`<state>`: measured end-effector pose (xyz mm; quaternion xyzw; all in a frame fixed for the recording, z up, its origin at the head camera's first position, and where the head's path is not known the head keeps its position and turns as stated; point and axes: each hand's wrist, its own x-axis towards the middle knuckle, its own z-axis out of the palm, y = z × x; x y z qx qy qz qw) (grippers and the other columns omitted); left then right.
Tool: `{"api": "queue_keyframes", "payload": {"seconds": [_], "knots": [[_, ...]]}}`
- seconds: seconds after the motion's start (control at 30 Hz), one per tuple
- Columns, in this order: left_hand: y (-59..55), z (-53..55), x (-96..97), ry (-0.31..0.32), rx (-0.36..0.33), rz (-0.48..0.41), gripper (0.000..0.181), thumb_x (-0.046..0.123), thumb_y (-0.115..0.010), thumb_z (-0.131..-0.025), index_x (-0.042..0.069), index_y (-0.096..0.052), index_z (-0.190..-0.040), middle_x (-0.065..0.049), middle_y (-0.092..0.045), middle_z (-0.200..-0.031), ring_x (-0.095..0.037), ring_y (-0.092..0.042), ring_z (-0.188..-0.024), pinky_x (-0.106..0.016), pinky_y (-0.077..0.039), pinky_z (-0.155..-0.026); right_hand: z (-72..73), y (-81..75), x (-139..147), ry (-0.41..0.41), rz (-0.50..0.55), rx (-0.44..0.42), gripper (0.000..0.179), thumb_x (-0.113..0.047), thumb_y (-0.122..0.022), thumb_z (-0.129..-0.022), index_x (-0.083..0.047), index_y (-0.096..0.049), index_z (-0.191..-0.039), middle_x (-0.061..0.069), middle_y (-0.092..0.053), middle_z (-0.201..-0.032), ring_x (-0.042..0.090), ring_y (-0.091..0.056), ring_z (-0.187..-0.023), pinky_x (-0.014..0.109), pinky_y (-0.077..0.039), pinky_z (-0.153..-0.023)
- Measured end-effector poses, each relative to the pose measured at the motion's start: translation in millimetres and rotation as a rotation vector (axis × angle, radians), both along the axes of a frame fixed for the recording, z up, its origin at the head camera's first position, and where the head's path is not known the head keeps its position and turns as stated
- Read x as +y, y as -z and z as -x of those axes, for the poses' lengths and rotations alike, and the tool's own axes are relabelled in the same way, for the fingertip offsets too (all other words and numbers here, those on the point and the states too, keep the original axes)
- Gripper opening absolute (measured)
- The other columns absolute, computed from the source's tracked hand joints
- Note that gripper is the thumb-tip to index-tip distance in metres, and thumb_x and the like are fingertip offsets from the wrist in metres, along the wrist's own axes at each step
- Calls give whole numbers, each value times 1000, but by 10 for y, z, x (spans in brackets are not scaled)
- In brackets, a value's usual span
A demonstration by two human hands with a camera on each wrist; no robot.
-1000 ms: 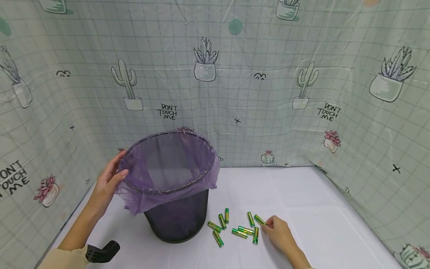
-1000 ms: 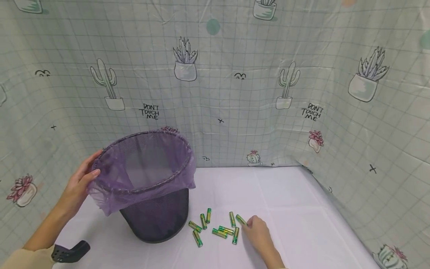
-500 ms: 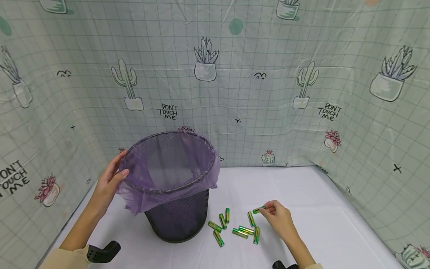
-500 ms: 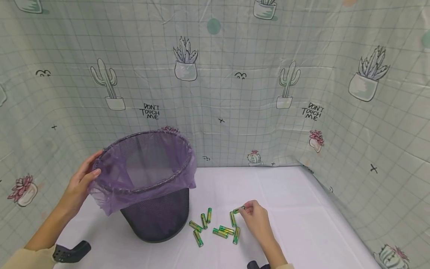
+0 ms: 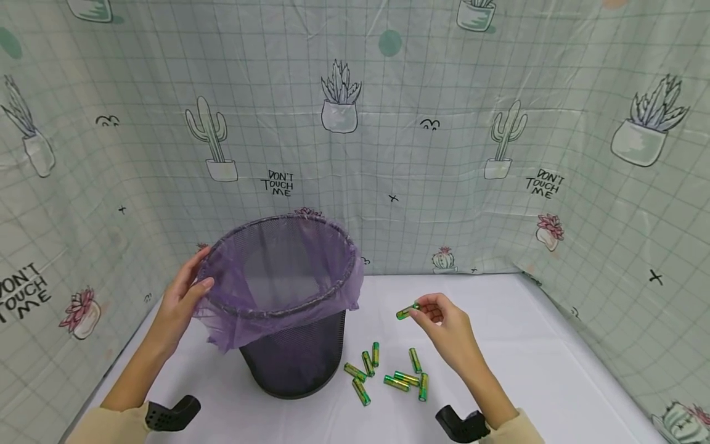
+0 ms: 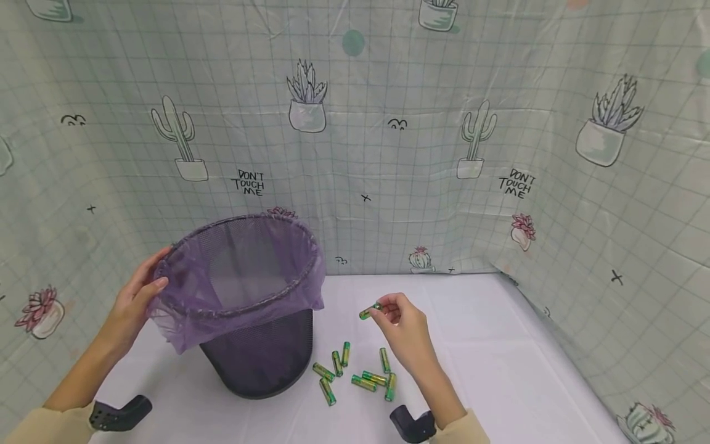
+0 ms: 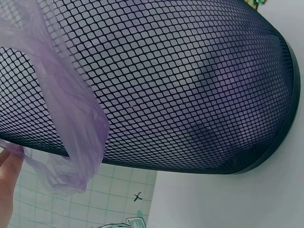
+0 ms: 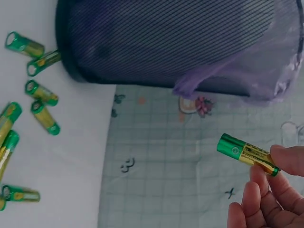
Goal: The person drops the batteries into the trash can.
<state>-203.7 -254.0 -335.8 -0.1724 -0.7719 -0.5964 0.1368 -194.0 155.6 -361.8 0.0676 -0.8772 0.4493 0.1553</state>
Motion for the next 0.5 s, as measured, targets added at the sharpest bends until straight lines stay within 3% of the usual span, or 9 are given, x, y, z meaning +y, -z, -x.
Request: {"api": "queue_keyframes", "payload": {"seconds": [0.37,0.5], "knots": [[3,-8,12,-5,-5,-10,55,11,-39,-97,18,-22,-149,-5,-4,-158,-24,1,-145,-2,-26,-94,-88,-624,-452,-163,65,157,21,-20,-65,-87,-9,-61,-105,2,-64,-93,13,-57,-86,26,-47,-77],[-5,-15,16,-17,2,3,55,11,-39,-97,18,-22,-149,-6,-5,-158,-25,0,-145,-2,-25,-94,-108,-773,-632,-227,78,262,20,-16,-65,-86,-9,-62,-104,1,-64,-92,12,-57,-85,29,-46,-76]]}}
